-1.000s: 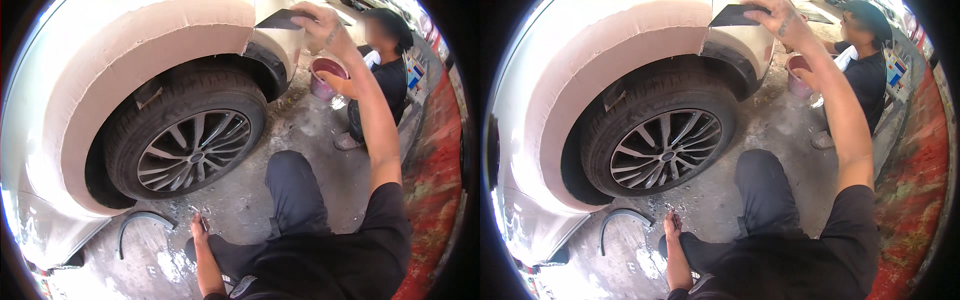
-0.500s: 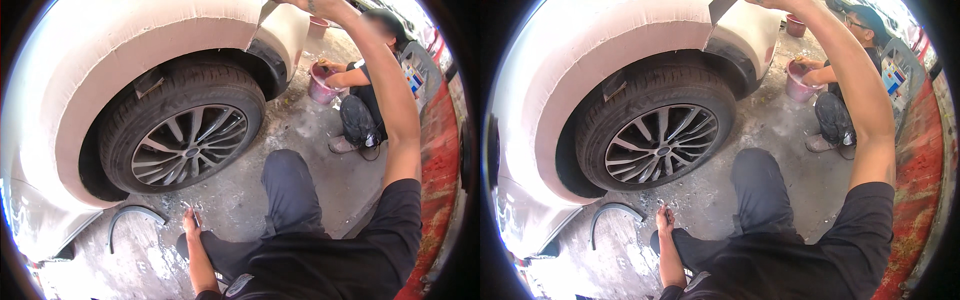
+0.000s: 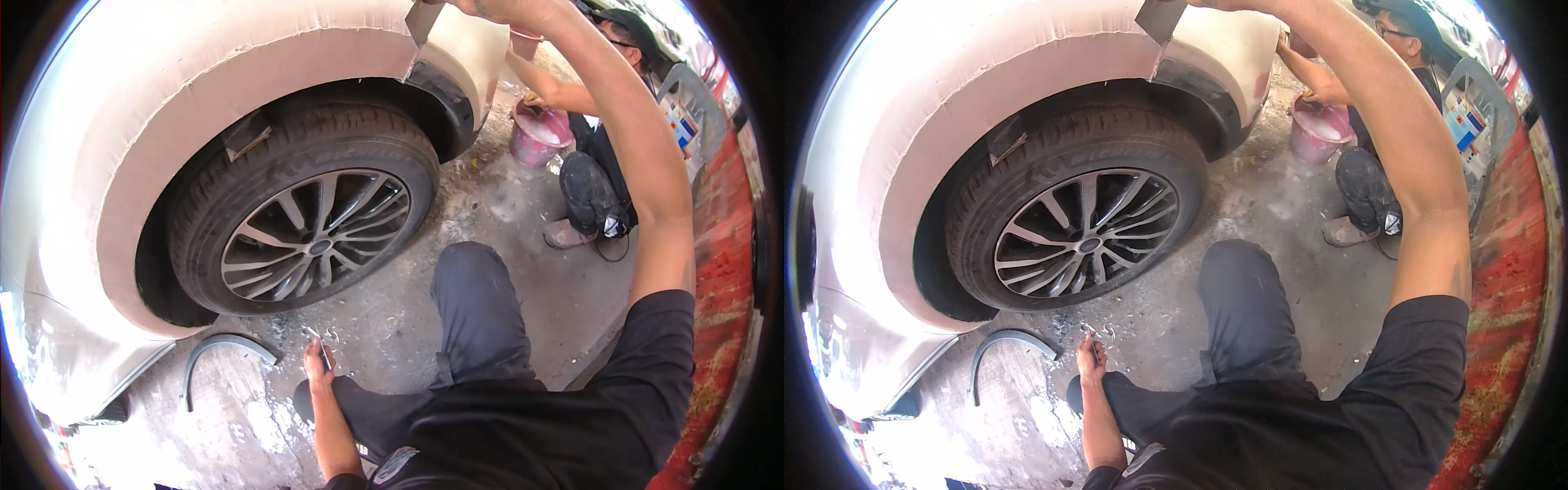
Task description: The person kneels beside a white car and uses a sanding block to smooth the wheel arch area. They repeatedly rub the surface, occasionally pause to inspect the sandpaper, and continue sanding the same region.
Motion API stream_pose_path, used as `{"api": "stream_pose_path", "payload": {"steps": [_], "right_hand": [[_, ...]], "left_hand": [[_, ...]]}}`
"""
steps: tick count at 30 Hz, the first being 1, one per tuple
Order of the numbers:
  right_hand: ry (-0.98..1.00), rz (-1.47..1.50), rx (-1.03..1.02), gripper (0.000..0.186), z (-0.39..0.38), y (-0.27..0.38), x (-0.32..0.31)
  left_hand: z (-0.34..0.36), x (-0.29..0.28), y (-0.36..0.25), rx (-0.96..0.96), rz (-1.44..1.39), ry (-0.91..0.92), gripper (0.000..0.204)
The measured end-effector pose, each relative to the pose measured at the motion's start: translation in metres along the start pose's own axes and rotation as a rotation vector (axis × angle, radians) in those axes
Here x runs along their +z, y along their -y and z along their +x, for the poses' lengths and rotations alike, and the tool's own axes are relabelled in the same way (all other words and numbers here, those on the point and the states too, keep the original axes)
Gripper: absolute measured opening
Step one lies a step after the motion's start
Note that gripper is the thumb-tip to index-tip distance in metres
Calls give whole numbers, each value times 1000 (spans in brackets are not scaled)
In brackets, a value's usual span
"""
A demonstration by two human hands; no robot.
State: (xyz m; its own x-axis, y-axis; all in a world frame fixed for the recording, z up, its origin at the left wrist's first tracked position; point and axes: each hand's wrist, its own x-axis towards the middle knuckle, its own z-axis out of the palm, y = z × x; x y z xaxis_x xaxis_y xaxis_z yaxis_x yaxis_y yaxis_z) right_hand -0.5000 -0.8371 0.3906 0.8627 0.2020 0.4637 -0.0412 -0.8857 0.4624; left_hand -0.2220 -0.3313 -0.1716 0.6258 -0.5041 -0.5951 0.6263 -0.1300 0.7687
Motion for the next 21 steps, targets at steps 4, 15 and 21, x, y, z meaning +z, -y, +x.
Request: {"api": "stream_pose_path", "payload": {"steps": [4,15,21], "right_hand": [[-8,-38,10,13,-5,2,12],[-287,316,642,20,-91,44,31],[-633,782,973,34,-116,42,83]], "left_hand": [[-9,-5,-5,8,-5,3,24],[-12,-3,-6,-6,-51,-26,19],[-5,-6,-2,-36,2,-69,22]]}}
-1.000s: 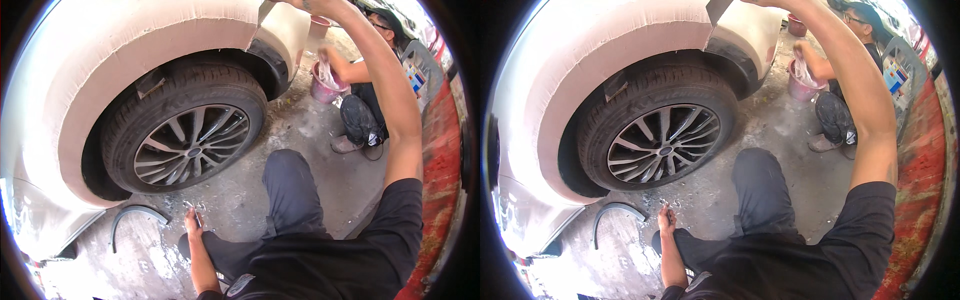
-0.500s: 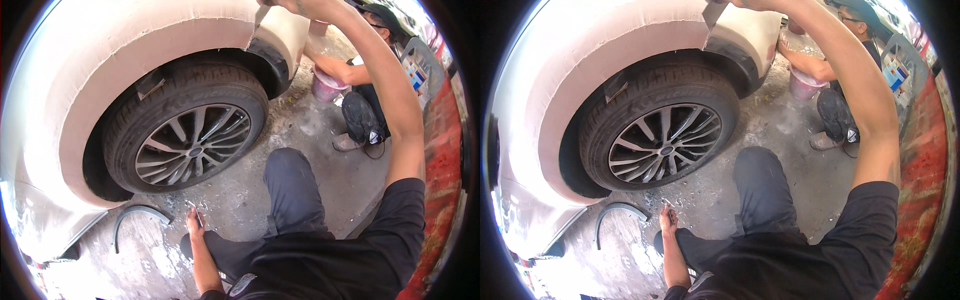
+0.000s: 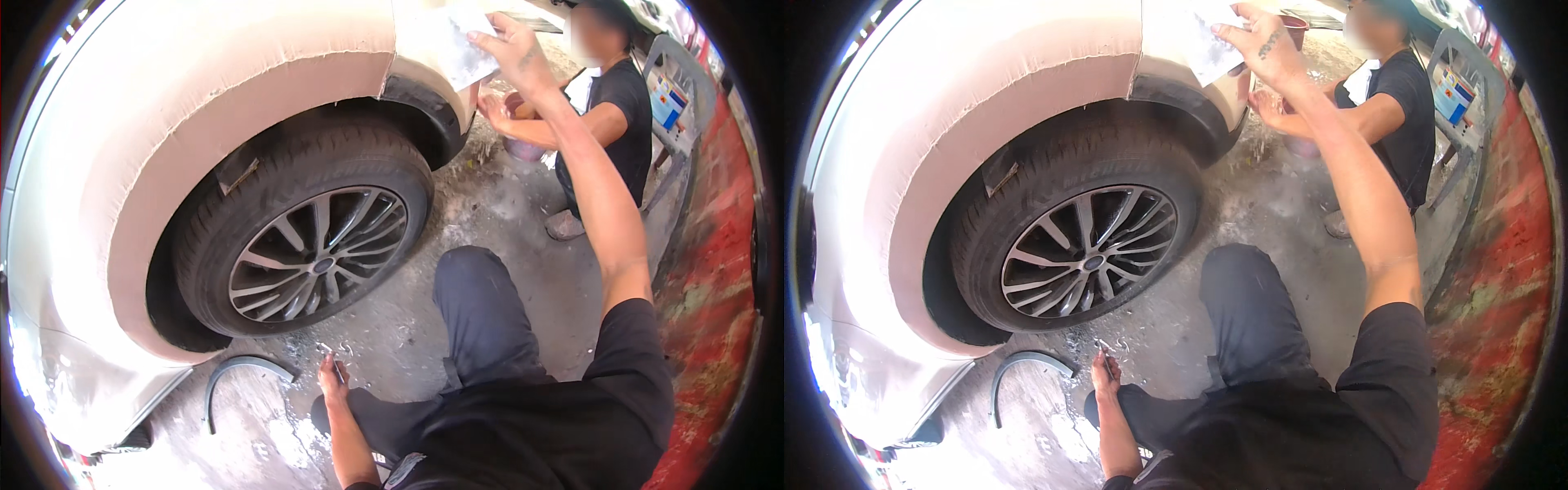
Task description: The person kneels beside a white car and uses a sanding block to smooth the wheel arch area. They repeatedly rub the surface, occasionally pause to inspect the sandpaper, and continue sanding the same region.
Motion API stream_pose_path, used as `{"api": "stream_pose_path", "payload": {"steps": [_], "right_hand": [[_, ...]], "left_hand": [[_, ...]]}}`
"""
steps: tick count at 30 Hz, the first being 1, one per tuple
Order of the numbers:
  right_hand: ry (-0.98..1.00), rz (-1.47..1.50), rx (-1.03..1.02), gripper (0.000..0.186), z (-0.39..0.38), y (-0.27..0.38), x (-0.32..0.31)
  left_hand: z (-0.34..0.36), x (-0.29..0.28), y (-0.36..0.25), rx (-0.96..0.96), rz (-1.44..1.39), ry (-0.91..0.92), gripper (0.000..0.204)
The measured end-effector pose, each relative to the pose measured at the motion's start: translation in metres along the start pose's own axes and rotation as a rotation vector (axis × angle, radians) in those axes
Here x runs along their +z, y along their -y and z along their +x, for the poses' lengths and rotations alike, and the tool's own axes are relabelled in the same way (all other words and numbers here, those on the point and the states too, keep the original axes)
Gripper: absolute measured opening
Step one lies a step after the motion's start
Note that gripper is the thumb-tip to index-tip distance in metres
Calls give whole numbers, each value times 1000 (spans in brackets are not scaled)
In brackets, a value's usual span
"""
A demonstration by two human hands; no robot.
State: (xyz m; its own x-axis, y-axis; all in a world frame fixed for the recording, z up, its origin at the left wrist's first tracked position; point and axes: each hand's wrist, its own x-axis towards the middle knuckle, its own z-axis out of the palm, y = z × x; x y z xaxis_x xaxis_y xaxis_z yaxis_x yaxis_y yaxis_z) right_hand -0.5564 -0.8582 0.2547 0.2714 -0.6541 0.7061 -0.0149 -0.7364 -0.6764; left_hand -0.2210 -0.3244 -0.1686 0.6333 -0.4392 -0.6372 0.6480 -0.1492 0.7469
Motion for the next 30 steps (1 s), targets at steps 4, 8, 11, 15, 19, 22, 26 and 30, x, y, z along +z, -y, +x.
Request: {"api": "stream_pose_path", "payload": {"steps": [4,8,11,15,19,22,26,30], "right_hand": [[-27,46,128,53,-5,0,19],[-70,-19,77,39,0,19,28],[-132,-136,-116,32,6,24,28],[-88,-191,52,28,6,62,27],[-100,-465,-33,26,1,58,31],[-125,-183,196,38,-21,67,59],[-207,-81,42,29,-43,60,79],[-325,-1,97,30,-67,58,100]], "left_hand": [[-1,-4,-2,-17,-59,36,21],[4,-11,2,-4,-58,74,20],[6,-13,3,12,-34,88,20],[11,-13,6,28,-27,67,18],[9,-3,3,18,-36,57,16],[11,-5,4,20,-66,78,16],[13,-9,5,32,-2,151,25],[10,-2,3,24,-14,132,23]]}}
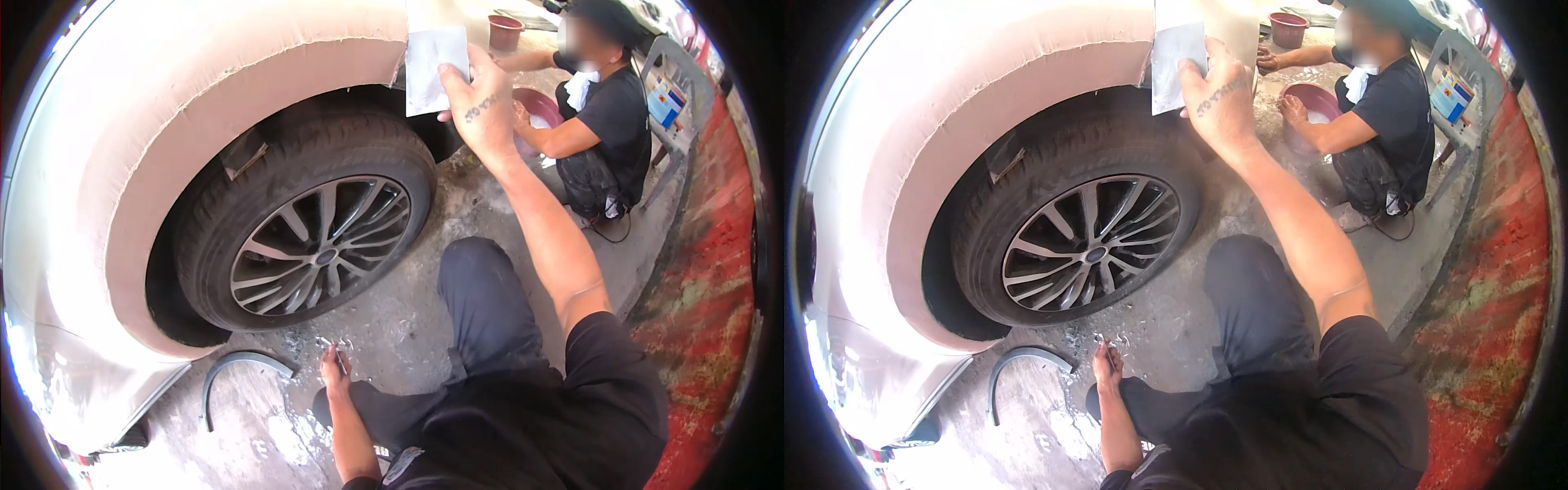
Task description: The person kneels beside a white car and uses a sanding block to smooth the wheel arch area. They repeatedly rub the surface, occasionally pause to inspect the sandpaper, and continue sanding the same region.
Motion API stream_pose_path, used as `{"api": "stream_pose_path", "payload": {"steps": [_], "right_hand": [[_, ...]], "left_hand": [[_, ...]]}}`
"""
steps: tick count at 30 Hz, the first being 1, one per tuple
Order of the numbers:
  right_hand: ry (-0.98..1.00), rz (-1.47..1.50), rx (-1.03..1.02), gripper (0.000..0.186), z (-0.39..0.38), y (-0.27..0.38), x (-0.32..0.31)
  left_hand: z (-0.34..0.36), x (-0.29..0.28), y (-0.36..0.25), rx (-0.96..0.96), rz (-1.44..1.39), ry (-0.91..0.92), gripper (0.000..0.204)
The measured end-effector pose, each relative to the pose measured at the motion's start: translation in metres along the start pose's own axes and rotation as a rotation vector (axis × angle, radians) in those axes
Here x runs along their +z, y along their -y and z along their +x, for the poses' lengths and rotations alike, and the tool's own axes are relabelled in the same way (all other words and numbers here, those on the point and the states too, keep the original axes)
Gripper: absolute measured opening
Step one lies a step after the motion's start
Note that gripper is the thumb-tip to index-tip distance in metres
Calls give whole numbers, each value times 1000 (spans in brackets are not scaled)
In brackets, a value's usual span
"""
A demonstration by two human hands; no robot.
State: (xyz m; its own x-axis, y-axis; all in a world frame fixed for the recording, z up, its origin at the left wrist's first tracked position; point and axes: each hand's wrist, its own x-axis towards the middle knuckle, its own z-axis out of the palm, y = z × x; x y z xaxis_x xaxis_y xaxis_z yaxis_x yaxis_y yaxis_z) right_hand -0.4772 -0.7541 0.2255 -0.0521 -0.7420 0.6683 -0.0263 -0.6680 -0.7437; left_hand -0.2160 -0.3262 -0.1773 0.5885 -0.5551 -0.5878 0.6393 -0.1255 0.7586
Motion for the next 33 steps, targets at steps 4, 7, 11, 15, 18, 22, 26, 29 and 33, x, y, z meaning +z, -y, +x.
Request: {"api": "stream_pose_path", "payload": {"steps": [4,7,11,15,18,22,26,29,33], "right_hand": [[-25,18,19,32,-18,-2,9],[-44,101,57,31,-26,2,12],[-45,83,90,30,-48,4,13],[148,256,248,30,-70,-7,4],[196,656,437,33,-74,-13,-12],[81,839,391,37,-39,-23,-13],[115,911,430,32,-10,-27,8],[166,962,471,27,-2,-23,23],[192,966,473,31,-5,10,47]], "left_hand": [[0,-3,-1,0,-21,-1,23],[0,0,-2,-10,-95,-15,16],[3,4,-1,-8,-21,-58,21],[10,-6,5,28,-34,-93,16],[12,-6,5,55,-55,-91,14],[12,-1,7,59,-58,-110,14],[18,-11,8,70,-70,-107,14],[18,-7,10,87,-70,-130,16],[12,-1,10,101,-69,-109,20]]}}
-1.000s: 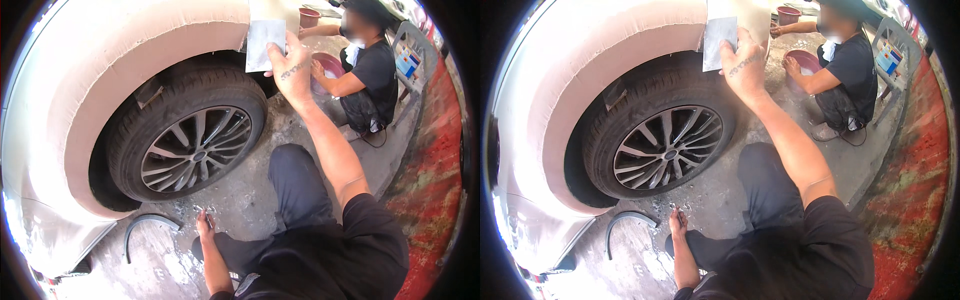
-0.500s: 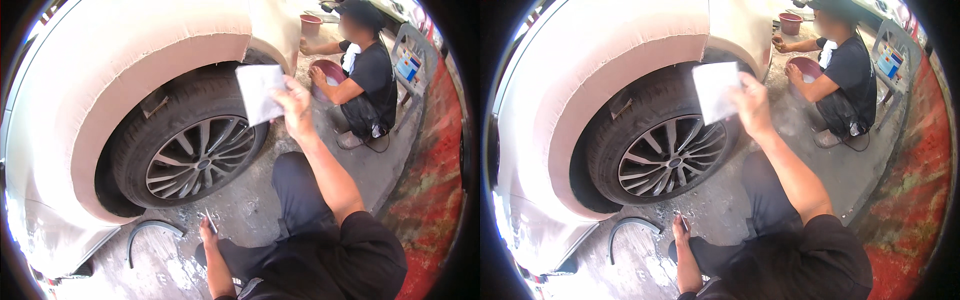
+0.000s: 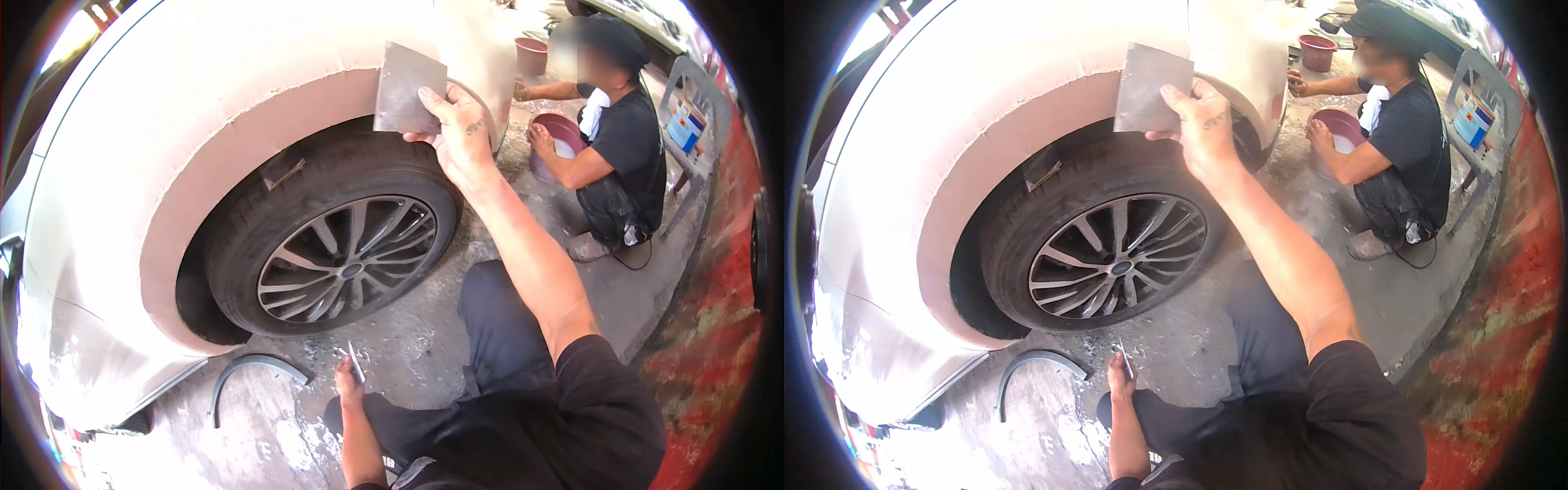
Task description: The person kneels beside a white car and uses a sanding block to smooth the wheel arch area. They repeatedly rub the surface, occasionally pause to inspect the sandpaper, and continue sanding the same region.
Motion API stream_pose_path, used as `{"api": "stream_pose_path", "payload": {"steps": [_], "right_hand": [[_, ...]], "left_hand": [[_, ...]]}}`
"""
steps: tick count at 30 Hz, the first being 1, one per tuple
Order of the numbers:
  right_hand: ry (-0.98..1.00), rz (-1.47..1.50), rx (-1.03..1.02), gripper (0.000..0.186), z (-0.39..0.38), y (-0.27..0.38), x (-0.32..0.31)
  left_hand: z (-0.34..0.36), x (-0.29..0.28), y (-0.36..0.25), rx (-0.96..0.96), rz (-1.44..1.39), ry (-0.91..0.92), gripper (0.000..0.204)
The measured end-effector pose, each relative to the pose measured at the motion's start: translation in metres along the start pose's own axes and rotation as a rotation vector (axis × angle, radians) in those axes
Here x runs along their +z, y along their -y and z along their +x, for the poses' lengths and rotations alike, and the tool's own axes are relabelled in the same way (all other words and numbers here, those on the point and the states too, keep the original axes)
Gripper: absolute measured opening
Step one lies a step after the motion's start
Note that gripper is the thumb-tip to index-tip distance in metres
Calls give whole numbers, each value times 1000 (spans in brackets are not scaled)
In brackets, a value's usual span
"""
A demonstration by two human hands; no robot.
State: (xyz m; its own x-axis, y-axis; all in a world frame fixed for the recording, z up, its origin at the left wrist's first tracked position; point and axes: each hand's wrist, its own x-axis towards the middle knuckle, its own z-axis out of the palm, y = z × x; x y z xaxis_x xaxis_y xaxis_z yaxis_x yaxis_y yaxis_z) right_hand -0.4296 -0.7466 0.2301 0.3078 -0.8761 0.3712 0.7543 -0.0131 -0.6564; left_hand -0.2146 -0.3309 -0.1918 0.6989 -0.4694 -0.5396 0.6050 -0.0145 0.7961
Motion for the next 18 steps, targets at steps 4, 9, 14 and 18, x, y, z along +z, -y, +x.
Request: {"api": "stream_pose_path", "payload": {"steps": [4,9,14,18], "right_hand": [[100,-98,-65,47,-4,-7,32],[84,-101,-156,42,-10,6,33],[253,-205,-57,37,-9,1,66],[356,-262,-110,33,-33,10,101]], "left_hand": [[0,-10,1,30,0,42,20],[-5,-1,-4,33,22,-29,18],[-14,3,-7,51,-76,3,22],[-21,5,-12,100,-128,-9,25]]}}
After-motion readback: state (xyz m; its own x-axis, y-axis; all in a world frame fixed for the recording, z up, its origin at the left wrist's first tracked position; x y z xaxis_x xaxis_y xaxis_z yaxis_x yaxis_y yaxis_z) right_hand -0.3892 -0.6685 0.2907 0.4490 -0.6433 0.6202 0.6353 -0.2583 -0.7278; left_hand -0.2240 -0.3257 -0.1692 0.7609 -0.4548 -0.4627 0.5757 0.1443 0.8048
